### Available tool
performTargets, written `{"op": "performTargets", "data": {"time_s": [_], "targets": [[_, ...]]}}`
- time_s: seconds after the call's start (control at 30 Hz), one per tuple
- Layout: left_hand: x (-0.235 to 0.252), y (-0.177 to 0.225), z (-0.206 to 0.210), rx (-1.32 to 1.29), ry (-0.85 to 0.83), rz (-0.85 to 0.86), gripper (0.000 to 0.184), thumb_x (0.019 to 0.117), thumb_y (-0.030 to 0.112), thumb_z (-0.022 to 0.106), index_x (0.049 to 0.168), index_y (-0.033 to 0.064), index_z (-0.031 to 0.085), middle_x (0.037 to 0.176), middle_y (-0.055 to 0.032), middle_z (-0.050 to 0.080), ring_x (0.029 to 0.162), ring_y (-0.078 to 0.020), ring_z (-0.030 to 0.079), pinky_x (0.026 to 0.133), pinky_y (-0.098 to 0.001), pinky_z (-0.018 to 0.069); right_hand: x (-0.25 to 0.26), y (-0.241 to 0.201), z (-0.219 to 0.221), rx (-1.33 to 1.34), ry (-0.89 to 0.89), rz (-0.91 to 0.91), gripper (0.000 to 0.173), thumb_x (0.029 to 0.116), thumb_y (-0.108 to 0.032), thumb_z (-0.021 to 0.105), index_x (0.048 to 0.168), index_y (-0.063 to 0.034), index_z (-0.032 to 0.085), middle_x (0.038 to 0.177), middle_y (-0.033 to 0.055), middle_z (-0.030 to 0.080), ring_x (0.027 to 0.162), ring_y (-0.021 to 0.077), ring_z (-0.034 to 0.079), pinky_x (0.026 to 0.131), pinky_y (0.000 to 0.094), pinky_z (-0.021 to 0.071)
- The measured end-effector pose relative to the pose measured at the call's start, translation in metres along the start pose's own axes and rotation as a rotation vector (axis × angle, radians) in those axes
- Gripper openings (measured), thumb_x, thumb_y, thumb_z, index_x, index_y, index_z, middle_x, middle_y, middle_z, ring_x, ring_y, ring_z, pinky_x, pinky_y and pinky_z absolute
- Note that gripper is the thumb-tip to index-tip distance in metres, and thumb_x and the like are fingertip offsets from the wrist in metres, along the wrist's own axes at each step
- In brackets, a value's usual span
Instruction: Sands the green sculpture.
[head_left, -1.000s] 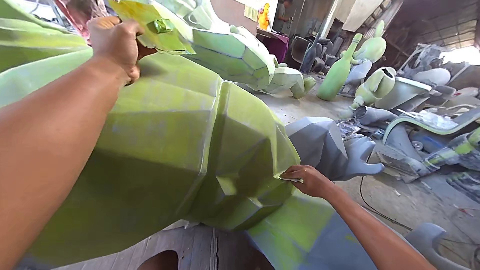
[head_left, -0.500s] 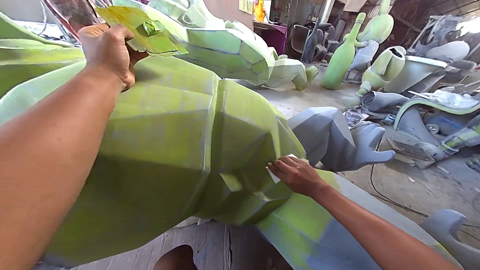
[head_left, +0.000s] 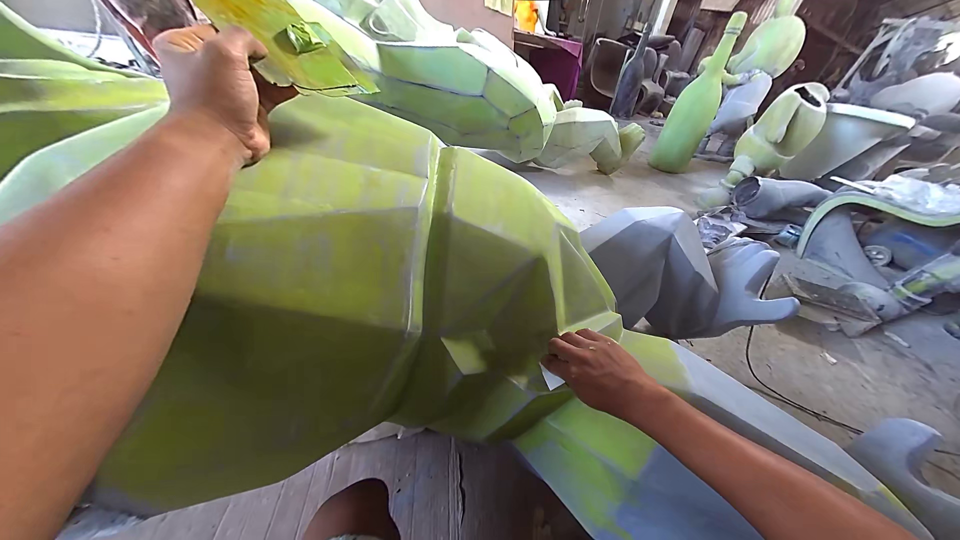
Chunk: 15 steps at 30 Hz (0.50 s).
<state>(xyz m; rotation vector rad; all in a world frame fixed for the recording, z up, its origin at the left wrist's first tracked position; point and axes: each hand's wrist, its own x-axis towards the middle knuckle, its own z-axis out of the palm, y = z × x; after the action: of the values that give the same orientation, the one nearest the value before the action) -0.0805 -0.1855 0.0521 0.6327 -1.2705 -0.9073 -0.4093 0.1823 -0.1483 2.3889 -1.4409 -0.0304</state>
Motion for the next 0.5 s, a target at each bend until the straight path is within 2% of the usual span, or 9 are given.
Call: {"op": "performTargets", "data": {"time_s": [0.1, 0.17, 0.23, 0.27, 0.37, 0.5], "targets": [[0.001, -0.001, 0.000, 0.008, -0.007, 0.002, 0.012, 0.0931, 0.011, 0.056, 0.105, 0.0152, 0.056, 0.100, 0.0027, 0.070, 0.095, -0.0143, 0.073, 0.087, -0.0382, 0.0631, -0.012, 0.004, -0.003, -0.011, -0.030, -0.052, 0.022, 0.0995, -0.009, 0.056, 0.114, -0.0163, 0.072, 0.112, 0.0013, 0.067, 0.106, 0.0192, 0.064, 0.089, 0.0347, 0.0551], [0.002, -0.002, -0.001, 0.009, -0.004, 0.002, 0.012, 0.0934, 0.012, 0.056, 0.105, 0.0155, 0.055, 0.100, 0.0032, 0.069, 0.095, -0.0140, 0.072, 0.087, -0.0391, 0.0625, -0.020, 0.013, -0.006, 0.034, -0.015, -0.058, 0.020, 0.0995, -0.013, 0.056, 0.112, -0.0159, 0.071, 0.108, 0.0013, 0.068, 0.102, 0.0192, 0.065, 0.087, 0.0359, 0.0546], [0.000, -0.001, -0.001, 0.016, -0.004, 0.000, 0.014, 0.0942, 0.012, 0.056, 0.108, 0.0142, 0.056, 0.103, 0.0026, 0.070, 0.097, -0.0140, 0.073, 0.088, -0.0387, 0.0627, -0.027, 0.032, -0.011, 0.199, 0.086, 0.034, 0.019, 0.0967, -0.019, 0.062, 0.111, -0.0189, 0.075, 0.107, -0.0014, 0.071, 0.104, 0.0159, 0.067, 0.093, 0.0375, 0.0562], [-0.001, 0.000, -0.001, 0.025, -0.002, -0.004, 0.014, 0.0944, 0.013, 0.055, 0.108, 0.0142, 0.056, 0.104, 0.0028, 0.070, 0.097, -0.0135, 0.072, 0.088, -0.0379, 0.0626, -0.029, 0.046, -0.012, 0.312, 0.141, 0.093, 0.021, 0.0967, -0.018, 0.062, 0.113, -0.0193, 0.075, 0.110, -0.0022, 0.071, 0.107, 0.0137, 0.067, 0.096, 0.0376, 0.0557], [-0.002, -0.001, -0.001, 0.037, 0.001, -0.004, 0.012, 0.0947, 0.013, 0.054, 0.106, 0.0155, 0.055, 0.103, 0.0036, 0.070, 0.096, -0.0131, 0.072, 0.088, -0.0373, 0.0624, -0.028, 0.080, 0.006, 0.577, 0.255, 0.194, 0.030, 0.0979, -0.011, 0.056, 0.119, -0.0184, 0.076, 0.115, -0.0029, 0.070, 0.107, 0.0082, 0.066, 0.093, 0.0329, 0.0584], [0.001, -0.003, -0.003, 0.035, -0.016, 0.001, 0.016, 0.0949, 0.013, 0.054, 0.110, 0.0169, 0.056, 0.104, 0.0041, 0.070, 0.096, -0.0129, 0.072, 0.088, -0.0363, 0.0619, -0.023, 0.093, 0.032, 0.731, 0.223, 0.204, 0.027, 0.0991, -0.007, 0.059, 0.119, -0.0157, 0.076, 0.114, -0.0005, 0.071, 0.105, 0.0088, 0.067, 0.094, 0.0321, 0.0583]]}}
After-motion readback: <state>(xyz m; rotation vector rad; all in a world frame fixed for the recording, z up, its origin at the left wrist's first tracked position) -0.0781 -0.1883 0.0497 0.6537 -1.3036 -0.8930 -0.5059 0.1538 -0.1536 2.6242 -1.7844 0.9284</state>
